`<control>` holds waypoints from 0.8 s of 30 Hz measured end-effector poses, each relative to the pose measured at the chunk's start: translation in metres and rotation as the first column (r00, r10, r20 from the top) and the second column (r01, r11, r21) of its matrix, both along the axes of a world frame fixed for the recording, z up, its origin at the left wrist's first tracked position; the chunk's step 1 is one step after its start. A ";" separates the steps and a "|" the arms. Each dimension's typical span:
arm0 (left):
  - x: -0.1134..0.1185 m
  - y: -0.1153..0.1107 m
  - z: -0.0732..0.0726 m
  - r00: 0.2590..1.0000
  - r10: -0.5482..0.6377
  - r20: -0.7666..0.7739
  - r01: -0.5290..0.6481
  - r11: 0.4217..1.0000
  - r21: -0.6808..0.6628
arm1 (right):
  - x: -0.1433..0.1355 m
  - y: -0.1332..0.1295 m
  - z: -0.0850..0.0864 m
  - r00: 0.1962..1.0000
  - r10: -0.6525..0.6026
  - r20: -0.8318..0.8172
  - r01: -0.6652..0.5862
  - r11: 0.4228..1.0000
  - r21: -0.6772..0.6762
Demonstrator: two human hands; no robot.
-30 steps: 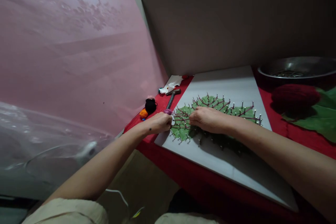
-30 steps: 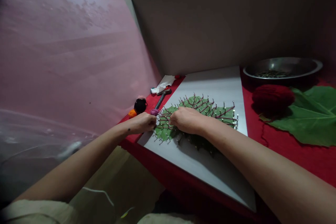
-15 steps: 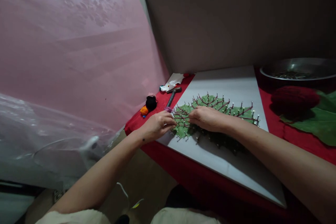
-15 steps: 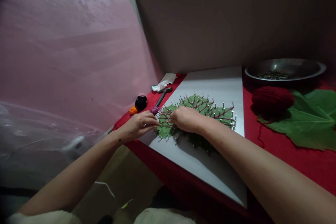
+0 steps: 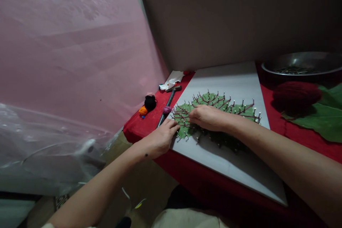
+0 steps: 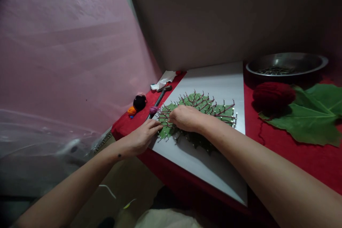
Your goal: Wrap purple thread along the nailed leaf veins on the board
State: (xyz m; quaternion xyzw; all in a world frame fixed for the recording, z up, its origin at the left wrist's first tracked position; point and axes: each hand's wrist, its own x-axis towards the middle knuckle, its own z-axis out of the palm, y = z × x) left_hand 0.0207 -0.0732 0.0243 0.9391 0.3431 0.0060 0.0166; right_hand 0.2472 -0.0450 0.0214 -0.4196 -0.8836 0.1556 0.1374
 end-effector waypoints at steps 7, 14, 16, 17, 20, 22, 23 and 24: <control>-0.001 0.001 -0.002 0.998 0.062 0.034 -0.061 0.997 -0.038 | -0.001 -0.003 0.008 0.997 -0.032 -0.065 0.030 0.999 -0.032; -0.018 0.005 0.020 0.950 0.262 0.170 -0.259 0.965 -0.042 | -0.002 -0.003 0.013 0.993 -0.027 -0.115 0.026 1.000 -0.005; -0.024 0.009 0.021 0.906 0.365 0.216 -0.369 0.929 -0.023 | -0.002 -0.003 0.013 0.993 -0.013 -0.114 0.013 1.000 -0.004; -0.026 0.012 0.020 0.885 0.409 0.222 -0.414 0.910 -0.022 | -0.002 -0.003 0.012 0.994 -0.011 -0.113 0.010 1.000 -0.007; -0.028 0.022 0.015 0.850 0.496 0.175 -0.492 0.868 -0.067 | -0.002 -0.003 0.012 0.994 -0.014 -0.108 0.013 1.000 -0.011; -0.026 0.028 0.012 0.848 0.518 0.112 -0.507 0.855 -0.110 | -0.002 -0.004 0.011 0.994 -0.022 -0.104 0.021 1.000 -0.010; -0.024 0.030 0.012 0.850 0.521 0.078 -0.510 0.851 -0.125 | -0.002 -0.004 0.011 0.994 -0.025 -0.102 0.024 1.000 -0.012; -0.023 0.033 0.012 0.853 0.519 0.045 -0.510 0.849 -0.136 | -0.003 -0.004 0.010 0.994 -0.028 -0.101 0.027 1.000 -0.015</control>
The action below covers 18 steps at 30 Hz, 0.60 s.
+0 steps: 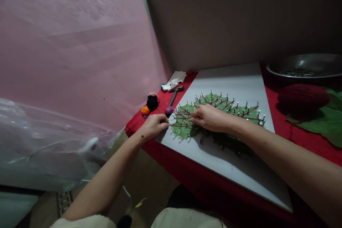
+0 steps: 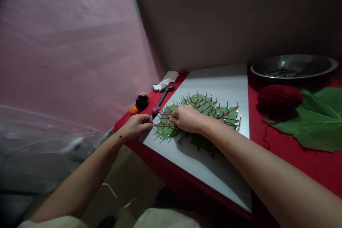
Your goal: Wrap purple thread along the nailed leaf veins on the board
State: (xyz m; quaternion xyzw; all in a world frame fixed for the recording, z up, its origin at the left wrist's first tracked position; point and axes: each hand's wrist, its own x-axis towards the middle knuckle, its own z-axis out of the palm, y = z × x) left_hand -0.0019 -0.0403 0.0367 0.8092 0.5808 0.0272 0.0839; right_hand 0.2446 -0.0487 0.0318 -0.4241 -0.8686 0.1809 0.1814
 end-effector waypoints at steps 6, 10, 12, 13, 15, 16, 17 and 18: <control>0.009 0.013 0.003 0.987 -0.087 -0.136 0.074 0.993 -0.096 | 0.000 0.000 -0.001 0.999 -0.013 -0.029 0.011 0.998 -0.060; 0.011 0.018 0.001 0.969 -0.173 -0.178 0.162 0.984 -0.075 | 0.000 -0.002 0.001 0.997 -0.022 -0.080 0.011 0.991 -0.136; 0.010 0.018 -0.001 0.959 -0.220 -0.179 0.214 0.975 -0.051 | 0.000 -0.002 0.003 0.991 -0.039 -0.124 0.020 0.988 -0.156; 0.009 0.017 -0.002 0.955 -0.242 -0.174 0.239 0.970 -0.038 | 0.000 -0.003 0.003 0.987 -0.053 -0.150 0.029 0.987 -0.161; 0.006 0.017 -0.003 0.948 -0.279 -0.154 0.281 0.960 -0.012 | 0.000 -0.003 0.004 0.976 -0.086 -0.201 0.051 0.984 -0.172; 0.004 0.016 -0.003 0.945 -0.294 -0.142 0.297 0.955 -0.001 | 0.000 -0.003 0.004 0.969 -0.100 -0.224 0.059 0.982 -0.181; 0.003 0.016 -0.003 0.943 -0.308 -0.130 0.312 0.950 0.010 | 0.000 -0.003 0.005 0.964 -0.106 -0.245 0.059 0.979 -0.193; 0.002 0.016 -0.003 0.940 -0.319 -0.119 0.324 0.946 0.019 | 0.001 -0.003 0.005 0.959 -0.103 -0.262 0.049 0.977 -0.208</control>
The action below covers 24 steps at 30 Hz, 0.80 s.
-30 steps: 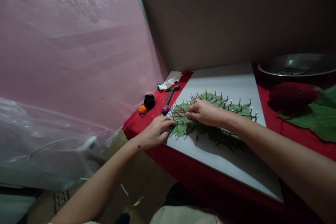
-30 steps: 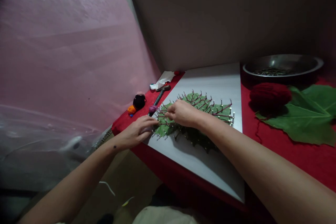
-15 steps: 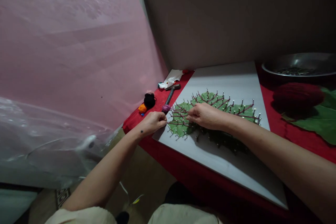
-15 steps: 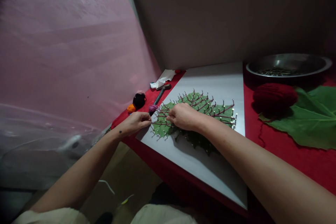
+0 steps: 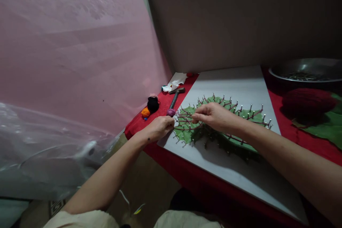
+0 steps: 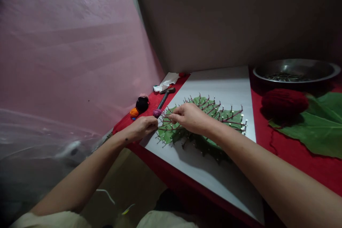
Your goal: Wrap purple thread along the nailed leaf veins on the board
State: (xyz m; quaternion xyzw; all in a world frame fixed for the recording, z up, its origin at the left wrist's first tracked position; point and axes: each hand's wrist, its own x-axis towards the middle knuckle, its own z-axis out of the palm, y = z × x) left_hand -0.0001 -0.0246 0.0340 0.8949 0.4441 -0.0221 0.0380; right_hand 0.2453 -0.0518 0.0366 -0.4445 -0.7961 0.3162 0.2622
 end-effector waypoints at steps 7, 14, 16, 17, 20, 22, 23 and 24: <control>-0.002 -0.002 0.001 0.999 -0.047 0.019 0.047 0.998 0.039 | 0.003 -0.007 0.004 0.982 0.189 -0.012 -0.190 0.978 -0.084; -0.006 -0.008 -0.007 0.997 -0.077 -0.025 0.081 0.978 0.191 | -0.003 -0.010 -0.006 0.979 0.094 0.183 -0.093 0.996 -0.013; -0.006 -0.008 -0.008 0.994 -0.111 -0.014 0.111 0.965 0.237 | -0.004 -0.009 -0.007 0.977 0.057 0.207 -0.057 0.998 -0.005; -0.006 -0.008 -0.009 0.990 -0.141 -0.002 0.137 0.958 0.251 | -0.003 -0.009 -0.007 0.975 0.047 0.215 -0.045 0.999 -0.011; -0.004 -0.004 -0.010 0.966 -0.252 0.057 0.228 0.934 0.273 | -0.001 -0.008 -0.006 0.978 0.040 0.207 -0.028 0.998 -0.061; -0.004 -0.001 -0.011 0.942 -0.318 0.107 0.278 0.918 0.282 | 0.000 -0.008 -0.005 0.980 0.042 0.196 -0.023 0.995 -0.100; -0.004 0.001 -0.012 0.927 -0.351 0.132 0.305 0.910 0.282 | 0.000 -0.009 -0.005 0.980 0.043 0.196 -0.021 0.993 -0.113; -0.004 0.002 -0.013 0.910 -0.384 0.156 0.333 0.901 0.277 | 0.000 -0.009 -0.005 0.978 0.044 0.202 -0.020 0.992 -0.121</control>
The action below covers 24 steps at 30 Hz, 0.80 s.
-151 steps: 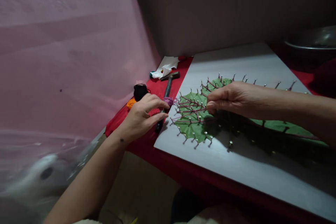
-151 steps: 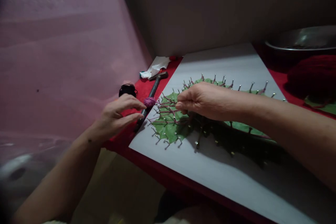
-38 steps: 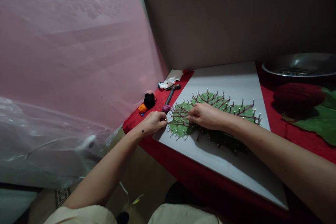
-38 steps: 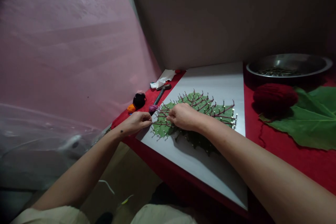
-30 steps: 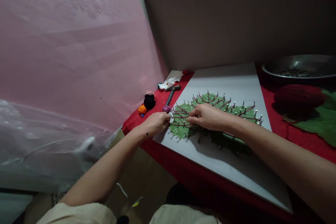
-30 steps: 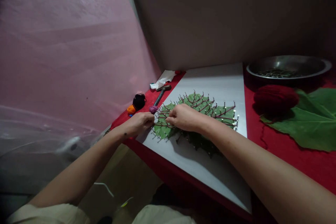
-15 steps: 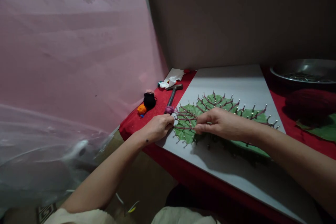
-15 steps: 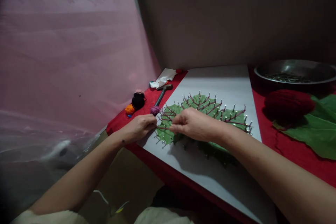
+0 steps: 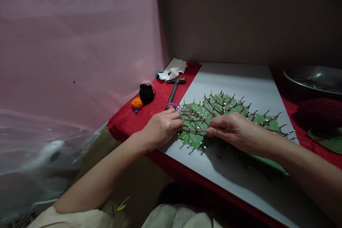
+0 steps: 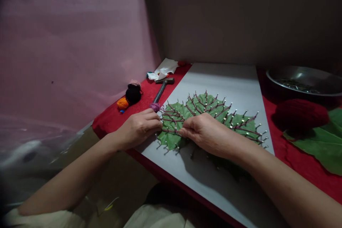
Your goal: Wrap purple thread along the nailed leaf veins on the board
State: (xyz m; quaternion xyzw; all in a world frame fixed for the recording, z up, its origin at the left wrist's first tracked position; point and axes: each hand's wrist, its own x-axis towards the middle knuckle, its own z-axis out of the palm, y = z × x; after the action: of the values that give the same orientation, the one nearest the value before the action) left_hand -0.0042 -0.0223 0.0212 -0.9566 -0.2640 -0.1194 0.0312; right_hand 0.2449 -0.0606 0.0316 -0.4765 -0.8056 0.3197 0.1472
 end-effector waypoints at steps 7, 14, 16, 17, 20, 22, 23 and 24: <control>-0.002 0.008 -0.009 0.983 -0.131 0.128 0.142 0.987 -0.081 | -0.002 -0.002 0.006 0.999 -0.016 0.036 0.015 0.999 0.045; -0.002 0.007 -0.015 0.970 -0.102 0.222 0.129 0.986 -0.110 | 0.000 -0.003 0.008 0.999 -0.019 0.033 0.016 0.996 0.085; -0.002 0.006 -0.018 0.967 -0.083 0.242 0.112 0.988 -0.109 | 0.000 -0.002 0.009 0.999 -0.028 0.017 0.026 0.995 0.101; -0.003 0.005 -0.020 0.965 -0.075 0.250 0.105 0.988 -0.110 | -0.001 -0.002 0.010 0.999 -0.035 0.005 0.034 0.994 0.107; -0.002 0.004 -0.023 0.961 -0.054 0.271 0.088 0.990 -0.114 | -0.005 0.002 0.015 0.999 -0.040 -0.009 0.041 0.990 0.132; -0.002 0.003 -0.024 0.958 -0.042 0.285 0.079 0.990 -0.118 | -0.009 0.006 0.020 0.999 -0.036 -0.001 0.036 0.989 0.143; -0.001 0.003 -0.024 0.955 -0.038 0.293 0.077 0.990 -0.122 | -0.010 0.009 0.022 0.999 -0.042 0.002 0.041 0.989 0.141; 0.000 0.003 -0.024 0.953 -0.037 0.301 0.078 0.989 -0.125 | -0.012 0.013 0.025 0.998 -0.057 0.001 0.056 0.989 0.133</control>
State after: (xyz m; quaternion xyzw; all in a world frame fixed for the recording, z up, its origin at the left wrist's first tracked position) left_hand -0.0047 -0.0190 -0.0031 -0.9349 -0.2453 -0.2445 -0.0775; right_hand 0.2334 -0.0480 0.0562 -0.4889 -0.8117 0.2599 0.1859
